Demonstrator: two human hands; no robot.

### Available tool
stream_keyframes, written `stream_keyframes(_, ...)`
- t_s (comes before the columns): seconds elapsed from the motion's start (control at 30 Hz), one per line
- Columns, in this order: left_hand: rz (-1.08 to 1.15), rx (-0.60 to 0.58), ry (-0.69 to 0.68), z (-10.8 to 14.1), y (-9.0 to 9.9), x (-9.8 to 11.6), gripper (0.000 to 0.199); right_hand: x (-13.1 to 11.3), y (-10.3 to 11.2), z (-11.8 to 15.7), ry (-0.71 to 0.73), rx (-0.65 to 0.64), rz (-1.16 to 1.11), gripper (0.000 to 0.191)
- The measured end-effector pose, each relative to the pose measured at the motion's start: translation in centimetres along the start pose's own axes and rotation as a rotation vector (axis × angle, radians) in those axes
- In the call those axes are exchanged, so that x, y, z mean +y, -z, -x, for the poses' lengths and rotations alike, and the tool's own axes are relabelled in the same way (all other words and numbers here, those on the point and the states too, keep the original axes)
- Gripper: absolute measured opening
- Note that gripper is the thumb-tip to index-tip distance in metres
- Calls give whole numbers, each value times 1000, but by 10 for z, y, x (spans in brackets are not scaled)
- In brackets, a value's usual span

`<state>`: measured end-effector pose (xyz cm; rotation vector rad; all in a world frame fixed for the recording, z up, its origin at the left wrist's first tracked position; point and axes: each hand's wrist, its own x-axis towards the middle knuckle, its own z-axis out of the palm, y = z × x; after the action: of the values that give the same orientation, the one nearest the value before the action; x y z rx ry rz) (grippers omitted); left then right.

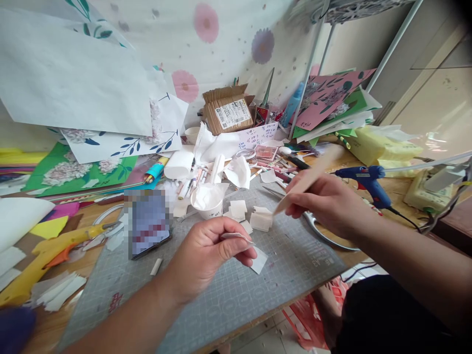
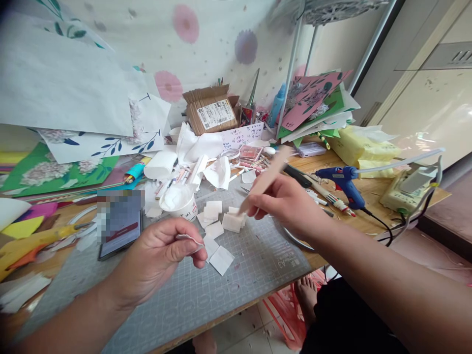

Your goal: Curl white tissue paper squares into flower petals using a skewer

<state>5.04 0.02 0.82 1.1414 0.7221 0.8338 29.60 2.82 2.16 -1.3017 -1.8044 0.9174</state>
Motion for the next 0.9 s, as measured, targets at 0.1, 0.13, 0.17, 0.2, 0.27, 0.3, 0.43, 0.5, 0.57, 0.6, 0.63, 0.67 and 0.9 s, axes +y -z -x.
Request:
stream_keyframes(0.1,22,-22,3,1,-1,1,8,-13,-3,14,196,-53,-574,12)
stream_keyframes(0.13,31,-26,6,1,-1,1,8,-17,-5,18,237,-99,-630,11)
stream_keyframes(0.17,41,-26,10,1,-1,1,8,-21,-6,21,269,-129,-640,9)
stream_keyframes(0.2,51,-25,18,1,-1,1,8,-25,-6,23,295,-142,-617,8)
stream_keyframes(0.27,64,-23,37,1,-1,0,8,-30,-6,25,342,-139,-509,9)
stream_keyframes(0.3,70,-20,46,1,-1,0,8,-32,-5,25,368,-136,-444,10)
stream_keyframes(0.43,91,-20,74,1,-1,-1,11,-34,-1,25,465,-170,-240,15)
stream_keyframes(0.5,92,-14,84,1,-1,-1,11,-34,-1,24,490,-179,-203,14)
stream_keyframes(0.57,92,2,93,1,-1,0,10,-35,-2,23,494,-182,-208,13)
stream_keyframes(0.6,94,8,97,1,-1,0,10,-35,-2,23,492,-180,-218,13)
stream_keyframes(0.63,95,12,103,1,-1,0,10,-35,-2,23,488,-178,-227,12)
stream_keyframes(0.67,94,13,110,1,-1,0,9,-35,-3,23,484,-174,-233,13)
stream_keyframes(0.9,104,-32,136,1,-1,0,9,-34,-2,26,478,-179,-236,14)
